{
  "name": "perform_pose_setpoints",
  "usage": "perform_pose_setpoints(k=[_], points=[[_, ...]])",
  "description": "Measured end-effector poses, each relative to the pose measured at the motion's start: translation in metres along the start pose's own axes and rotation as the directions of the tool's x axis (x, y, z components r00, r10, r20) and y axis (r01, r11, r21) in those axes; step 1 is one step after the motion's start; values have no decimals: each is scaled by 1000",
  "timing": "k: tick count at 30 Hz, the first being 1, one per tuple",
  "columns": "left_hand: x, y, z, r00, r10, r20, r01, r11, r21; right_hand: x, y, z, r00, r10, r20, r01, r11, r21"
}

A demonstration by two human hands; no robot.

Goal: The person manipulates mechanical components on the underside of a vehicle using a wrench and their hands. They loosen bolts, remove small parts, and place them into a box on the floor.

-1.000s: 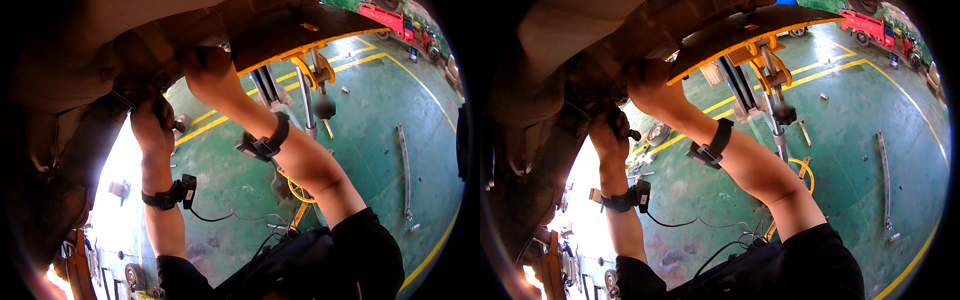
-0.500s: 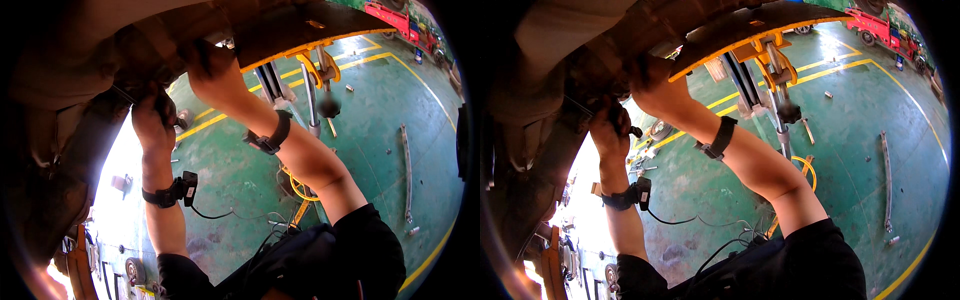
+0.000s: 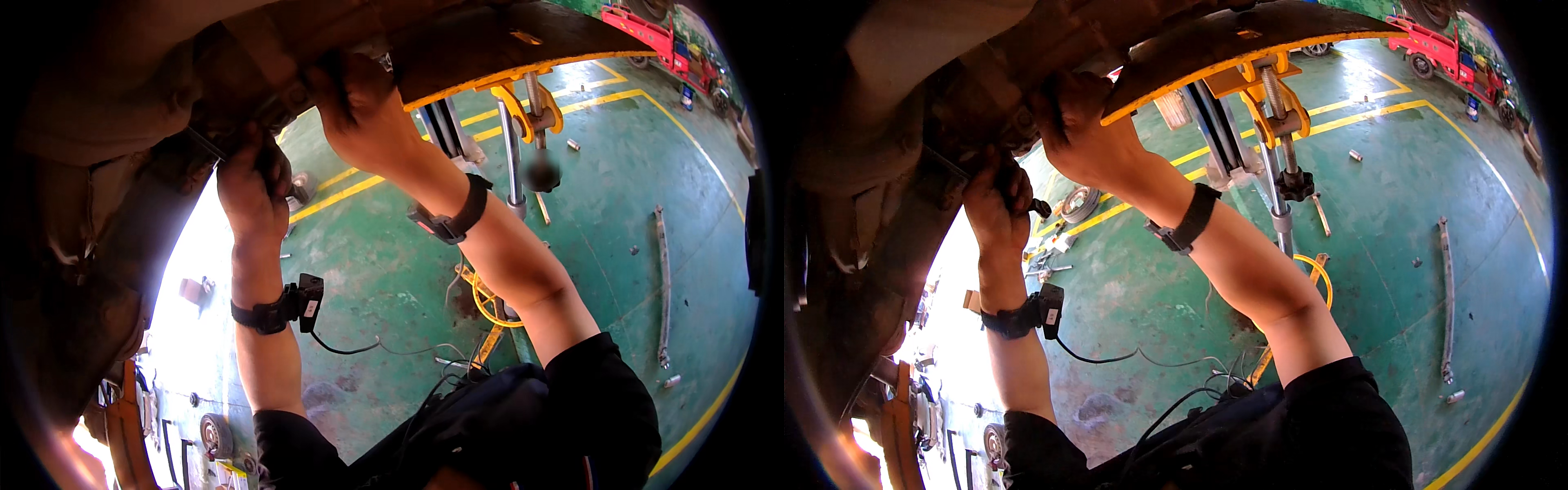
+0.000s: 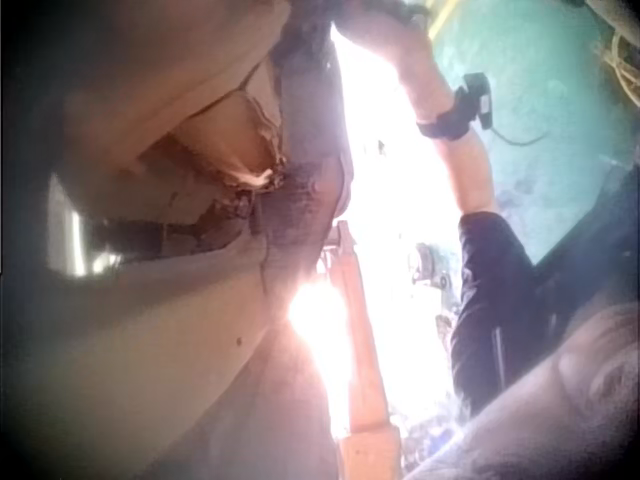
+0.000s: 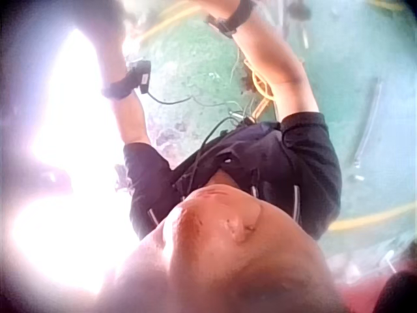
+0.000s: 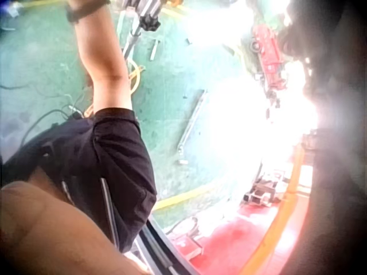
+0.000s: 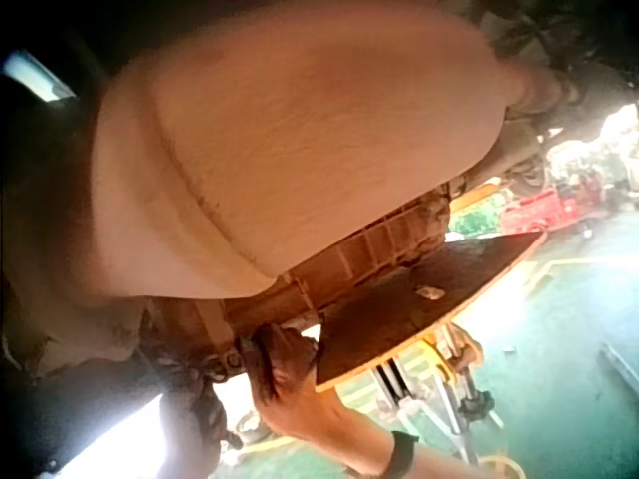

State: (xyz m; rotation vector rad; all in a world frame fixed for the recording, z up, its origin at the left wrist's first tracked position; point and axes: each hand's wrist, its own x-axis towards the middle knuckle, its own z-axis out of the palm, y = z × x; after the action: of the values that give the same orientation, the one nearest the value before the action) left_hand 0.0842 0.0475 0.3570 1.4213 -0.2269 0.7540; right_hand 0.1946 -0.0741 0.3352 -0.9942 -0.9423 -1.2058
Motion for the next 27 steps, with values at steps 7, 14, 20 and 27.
perform_pose_setpoints(k=[7, 14, 20, 27], points=[[-4, 3, 7, 997, -3, -71, 6, 999, 36, -7, 1, 6, 998, -20, 51, 29, 982, -185], [-4, 5, 10, 998, -35, -45, 35, 999, 12, 6, 14, 17, 976, -131, -175, 135, 991, 15], [0, 2, -2, 1000, -29, -12, 29, 1000, -1, 1, -5, 8, 987, 143, 70, -125, 967, -223], [-4, 6, 13, 995, -30, -90, 33, 999, 31, 3, 2, 1, 998, 17, -53, -13, 997, 70]])
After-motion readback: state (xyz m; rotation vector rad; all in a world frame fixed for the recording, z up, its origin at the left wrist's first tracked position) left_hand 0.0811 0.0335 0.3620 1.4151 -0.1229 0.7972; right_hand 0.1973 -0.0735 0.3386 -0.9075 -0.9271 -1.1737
